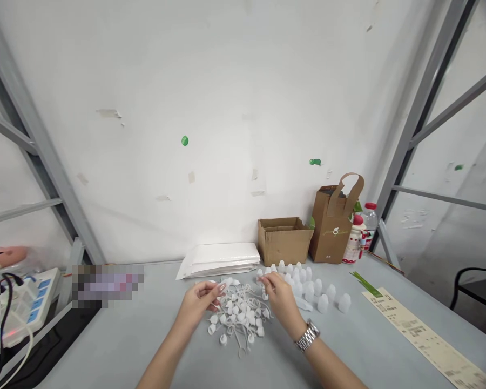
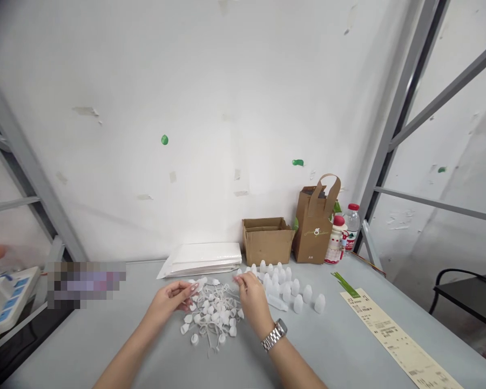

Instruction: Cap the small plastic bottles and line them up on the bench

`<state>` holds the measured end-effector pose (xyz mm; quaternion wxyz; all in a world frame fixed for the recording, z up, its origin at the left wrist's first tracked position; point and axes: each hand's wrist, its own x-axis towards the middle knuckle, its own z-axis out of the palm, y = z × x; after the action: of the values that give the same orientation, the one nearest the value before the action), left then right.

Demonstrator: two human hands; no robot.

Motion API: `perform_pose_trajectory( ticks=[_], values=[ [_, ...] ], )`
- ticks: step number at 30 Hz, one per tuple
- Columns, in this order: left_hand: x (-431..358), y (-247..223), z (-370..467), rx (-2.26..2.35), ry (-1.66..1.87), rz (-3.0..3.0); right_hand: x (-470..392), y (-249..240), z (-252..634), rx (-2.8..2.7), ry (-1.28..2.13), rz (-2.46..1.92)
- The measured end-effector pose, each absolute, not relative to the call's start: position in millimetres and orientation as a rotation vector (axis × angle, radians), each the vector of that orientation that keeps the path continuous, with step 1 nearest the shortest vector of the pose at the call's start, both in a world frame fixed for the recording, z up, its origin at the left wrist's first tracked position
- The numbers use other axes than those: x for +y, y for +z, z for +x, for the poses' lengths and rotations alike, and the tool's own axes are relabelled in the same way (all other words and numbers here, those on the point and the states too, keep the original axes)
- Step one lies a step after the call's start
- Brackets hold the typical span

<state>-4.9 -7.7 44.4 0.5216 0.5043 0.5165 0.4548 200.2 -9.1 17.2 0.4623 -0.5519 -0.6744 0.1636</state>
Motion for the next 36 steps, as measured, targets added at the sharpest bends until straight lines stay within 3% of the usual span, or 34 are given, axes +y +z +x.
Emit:
perform_pose_trajectory(
  ticks=[5,10,17,24,28,32,36],
  values=[
    [-5,38,-2,1.233,1.221,1.106,-24,13,178,-1.804,0.696,-1.208],
    [-4,31,0,1.213,1.244,1.102,-34,17,176,-1.914,0.745,-1.137],
    [-3,31,0,1.266,1.222,1.177,-31,24,179,-1.774,0.769,-1.177],
    [-10,20,13,1.11,1.099,1.397,-29,22,173,-1.568,1.025,-1.085],
    [-9,14,11,1.174,1.079,1.665,-26,30,181,-1.551,0.952,-1.133],
    [6,4,-10,1.558,1.108,2.169,-21,47,208,-1.628,0.765,-1.296],
    [21,-6,-31,1.914,0.778,2.384,-19,56,233,-1.75,0.583,-1.502]
  ],
)
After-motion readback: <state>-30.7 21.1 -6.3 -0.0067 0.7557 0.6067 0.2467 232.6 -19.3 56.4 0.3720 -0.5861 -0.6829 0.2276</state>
